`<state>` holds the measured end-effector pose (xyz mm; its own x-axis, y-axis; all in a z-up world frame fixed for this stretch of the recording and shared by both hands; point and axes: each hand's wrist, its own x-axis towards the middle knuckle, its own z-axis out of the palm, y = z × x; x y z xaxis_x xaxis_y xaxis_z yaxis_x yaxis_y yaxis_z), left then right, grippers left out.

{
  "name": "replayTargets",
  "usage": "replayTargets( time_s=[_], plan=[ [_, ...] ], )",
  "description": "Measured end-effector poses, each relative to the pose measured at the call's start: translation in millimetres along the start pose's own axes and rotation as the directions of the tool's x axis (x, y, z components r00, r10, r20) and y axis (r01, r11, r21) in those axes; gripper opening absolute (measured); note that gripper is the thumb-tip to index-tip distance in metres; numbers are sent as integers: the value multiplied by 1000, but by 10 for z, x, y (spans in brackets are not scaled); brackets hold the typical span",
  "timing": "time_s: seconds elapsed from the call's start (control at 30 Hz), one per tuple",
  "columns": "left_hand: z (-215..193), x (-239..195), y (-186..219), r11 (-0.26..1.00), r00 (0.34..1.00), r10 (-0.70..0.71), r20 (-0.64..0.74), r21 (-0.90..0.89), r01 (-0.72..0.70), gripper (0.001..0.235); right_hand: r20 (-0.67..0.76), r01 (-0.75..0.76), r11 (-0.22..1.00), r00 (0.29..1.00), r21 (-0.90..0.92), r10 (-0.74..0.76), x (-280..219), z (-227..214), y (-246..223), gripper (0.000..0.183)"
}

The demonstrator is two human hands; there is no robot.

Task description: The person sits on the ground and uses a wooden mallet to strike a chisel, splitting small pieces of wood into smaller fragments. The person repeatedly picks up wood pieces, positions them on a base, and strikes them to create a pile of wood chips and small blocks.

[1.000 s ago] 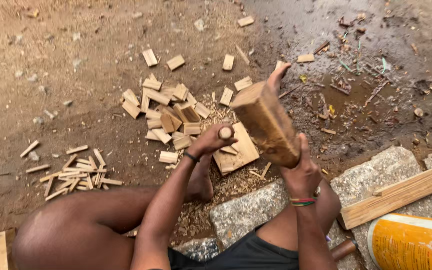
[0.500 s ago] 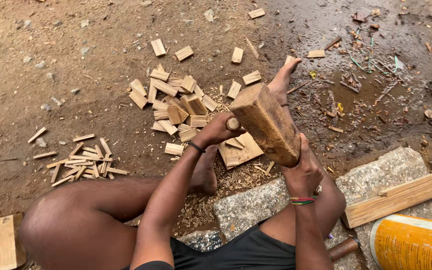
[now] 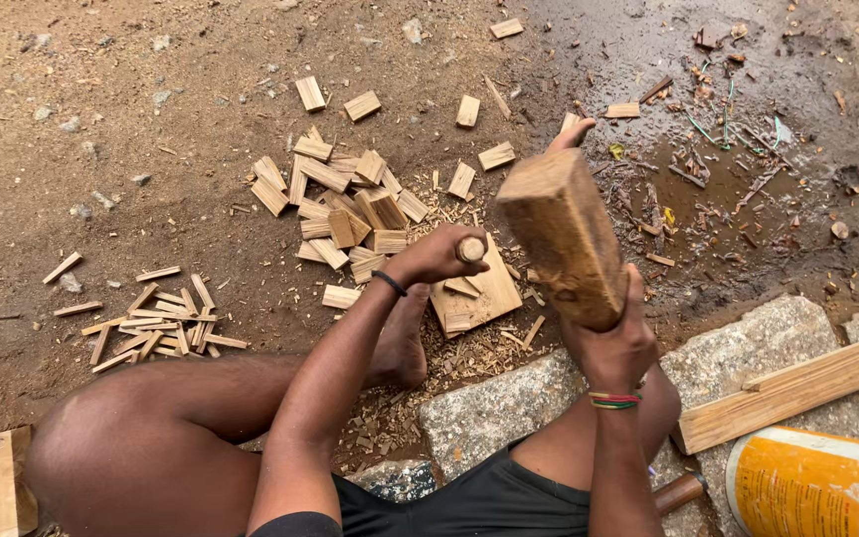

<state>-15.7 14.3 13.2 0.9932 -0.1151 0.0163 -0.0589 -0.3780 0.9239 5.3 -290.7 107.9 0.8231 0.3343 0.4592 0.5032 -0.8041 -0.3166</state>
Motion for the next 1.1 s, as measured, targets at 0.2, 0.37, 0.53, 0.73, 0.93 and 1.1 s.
replayTargets(
  time_s=[0.2,0.37,0.53,0.73,0.93,1.1],
  plan=[
    [-4,-20,105,999,1000,-27,16,42,26,28,-105,15,998,994,57,-9,124,-146,-71,100],
    [-10,-41,114,996,996,63,-67,73,-58,34,-188,120,984,978,130,-95,232,-337,-249,99],
    [26,39,-18,995,995,-94,-45,-32,92,27,-201,152,984,971,94,-131,296,-375,-417,99],
    [-87,-130,-252,994,999,-22,-49,-106,17,28,-152,145,985,980,96,-130,345,-465,-640,98],
    [-57,-68,-239,998,996,-47,-75,-39,45,32,-157,227,966,966,124,-206,424,-524,-744,96],
    [-4,40,-105,991,992,-123,-28,44,124,34,-196,258,963,951,76,-239,492,-553,-611,91]
  ],
)
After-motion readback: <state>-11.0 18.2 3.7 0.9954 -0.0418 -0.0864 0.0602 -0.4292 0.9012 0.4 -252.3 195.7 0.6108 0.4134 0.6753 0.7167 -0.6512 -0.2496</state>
